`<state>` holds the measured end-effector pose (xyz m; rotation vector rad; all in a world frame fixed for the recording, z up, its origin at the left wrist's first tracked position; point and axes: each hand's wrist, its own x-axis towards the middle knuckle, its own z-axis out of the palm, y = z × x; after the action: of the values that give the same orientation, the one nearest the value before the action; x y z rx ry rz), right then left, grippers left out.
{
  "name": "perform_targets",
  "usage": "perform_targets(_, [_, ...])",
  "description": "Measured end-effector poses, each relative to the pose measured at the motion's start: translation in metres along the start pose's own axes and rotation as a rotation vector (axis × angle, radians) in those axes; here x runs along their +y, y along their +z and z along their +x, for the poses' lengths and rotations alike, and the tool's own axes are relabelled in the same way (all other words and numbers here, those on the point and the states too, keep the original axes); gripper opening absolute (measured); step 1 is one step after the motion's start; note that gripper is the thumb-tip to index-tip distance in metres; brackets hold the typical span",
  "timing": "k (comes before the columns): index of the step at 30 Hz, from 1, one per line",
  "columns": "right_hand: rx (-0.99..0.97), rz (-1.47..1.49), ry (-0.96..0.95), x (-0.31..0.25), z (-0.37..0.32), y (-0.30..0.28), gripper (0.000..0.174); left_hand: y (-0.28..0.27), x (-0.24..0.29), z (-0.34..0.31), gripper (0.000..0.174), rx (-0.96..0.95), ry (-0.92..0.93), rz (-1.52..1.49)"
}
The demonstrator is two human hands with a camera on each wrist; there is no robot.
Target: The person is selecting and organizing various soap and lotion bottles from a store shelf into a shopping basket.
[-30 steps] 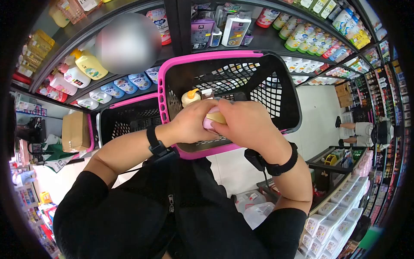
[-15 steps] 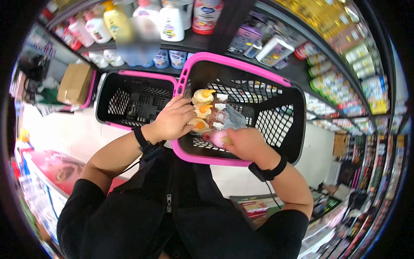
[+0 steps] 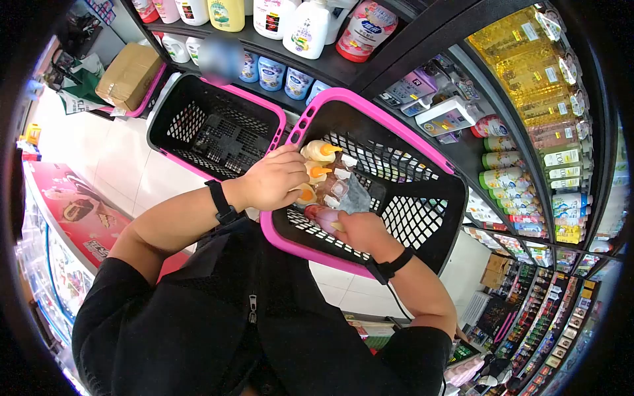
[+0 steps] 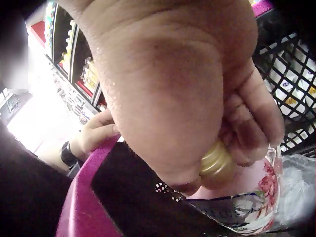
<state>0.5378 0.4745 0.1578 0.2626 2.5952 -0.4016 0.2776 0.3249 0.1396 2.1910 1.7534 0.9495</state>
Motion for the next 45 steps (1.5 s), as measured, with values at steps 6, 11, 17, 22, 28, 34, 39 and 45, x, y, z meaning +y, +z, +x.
perform_targets(6, [-0.052,0.011,0.002,0.01,0.024,0.023,0.043,-0.002,0.001,0.003,0.022,-0.002,0.008,0.01])
perform_targets(11, [-0.157,-0.002,-0.029,0.016,0.052,0.04,0.046,-0.003,0.002,0.002,0.022,-0.019,-0.003,0.017])
perform_targets(17, [-0.253,0.047,0.036,0.021,0.068,0.042,0.048,-0.006,0.005,0.004,0.022,-0.05,-0.017,0.058])
perform_targets(22, [-0.248,0.116,0.068,0.018,0.075,0.051,0.057,-0.004,0.003,0.003,0.021,-0.037,-0.01,0.057])
perform_targets(28, [-0.263,0.136,0.072,0.023,0.084,0.072,0.088,-0.006,0.005,0.004,0.022,-0.03,-0.008,0.05])
perform_targets(34, [-0.214,0.219,0.047,0.013,0.086,0.066,0.065,-0.006,0.003,0.004,0.021,-0.055,-0.001,0.038])
perform_targets(39, [-0.289,0.134,0.036,0.011,0.089,0.062,0.041,-0.007,0.005,0.004,0.019,-0.013,0.015,0.018])
perform_targets(45, [-0.323,0.144,0.044,0.016,0.092,0.066,0.093,-0.007,0.004,0.003,0.021,-0.034,0.013,0.012])
